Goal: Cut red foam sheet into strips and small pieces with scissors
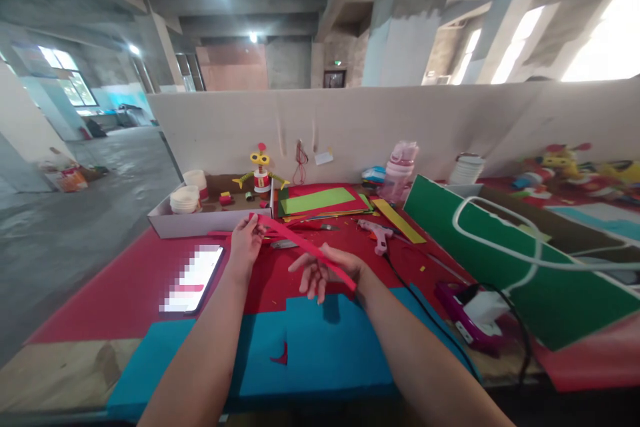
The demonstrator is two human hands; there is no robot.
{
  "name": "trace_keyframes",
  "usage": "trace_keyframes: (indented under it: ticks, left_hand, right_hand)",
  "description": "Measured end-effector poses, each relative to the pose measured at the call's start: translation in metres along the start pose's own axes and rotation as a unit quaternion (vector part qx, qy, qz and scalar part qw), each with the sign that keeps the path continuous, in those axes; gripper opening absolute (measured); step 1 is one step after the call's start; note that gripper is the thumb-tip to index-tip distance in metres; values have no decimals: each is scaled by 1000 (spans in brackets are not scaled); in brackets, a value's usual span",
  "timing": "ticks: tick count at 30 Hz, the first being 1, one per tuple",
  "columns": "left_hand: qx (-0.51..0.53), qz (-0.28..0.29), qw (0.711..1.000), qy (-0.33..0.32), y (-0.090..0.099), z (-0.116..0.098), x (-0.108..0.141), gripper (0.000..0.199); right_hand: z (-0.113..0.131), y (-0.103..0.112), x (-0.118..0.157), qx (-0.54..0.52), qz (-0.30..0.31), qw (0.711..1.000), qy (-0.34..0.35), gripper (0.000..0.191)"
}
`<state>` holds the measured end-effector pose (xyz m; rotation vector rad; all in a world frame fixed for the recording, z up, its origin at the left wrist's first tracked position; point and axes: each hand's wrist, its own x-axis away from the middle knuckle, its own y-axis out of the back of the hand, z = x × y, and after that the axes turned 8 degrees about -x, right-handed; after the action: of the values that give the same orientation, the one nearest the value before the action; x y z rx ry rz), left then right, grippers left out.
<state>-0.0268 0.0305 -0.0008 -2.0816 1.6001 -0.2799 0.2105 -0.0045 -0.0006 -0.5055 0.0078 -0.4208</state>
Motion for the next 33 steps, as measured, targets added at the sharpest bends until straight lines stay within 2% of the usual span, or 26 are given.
trace_keyframes:
  ticks: [1, 3, 5, 7, 9, 11, 13, 18, 21, 26, 30, 33]
  left_hand:
    - [10, 9, 1000, 23, 1, 0, 0, 28]
    - [5, 48, 997, 67, -4, 3, 4, 29]
    - [-20, 103, 990, 96, -14, 10, 14, 30]
    - [-71, 157, 980, 102, -25, 19, 25, 30]
    - [-157, 192, 966, 68, -34, 26, 35, 27]
    - [-234, 197, 952, 29, -39, 31, 41, 27]
    - [-269, 202, 942, 20, -40, 32, 44, 29]
    - [-268, 198, 942, 20, -37, 30, 41, 31]
    - [-275, 175, 945, 3, -38, 30, 39, 29]
    - [-288, 154, 945, 6, -39, 31, 41, 28]
    - [-270, 151, 951, 29, -39, 31, 41, 32]
    - [-248, 153, 956, 28, -39, 30, 40, 30]
  right_hand:
    - [0, 1, -1, -18, -11, 1000, 4, 72]
    - [-2, 7, -6, -57, -83, 994, 37, 83]
    - [-5, 14, -14, -95, -179, 975, 87, 73]
    - [-9, 18, -22, -122, -216, 962, 116, 59]
    - [-11, 16, -28, -130, -211, 963, 109, 55]
    - [-12, 12, -32, -125, -206, 967, 86, 58]
    - [-14, 8, -33, -110, -222, 965, 84, 54]
    - [-16, 9, -31, -83, -248, 951, 168, 23]
    - [-15, 11, -30, -116, -254, 949, 147, 23]
    - [-14, 7, -32, -169, -230, 954, 91, 39]
    - [-18, 9, -32, -133, -206, 959, 138, 12]
    - [-17, 14, -28, -86, -190, 971, 121, 5]
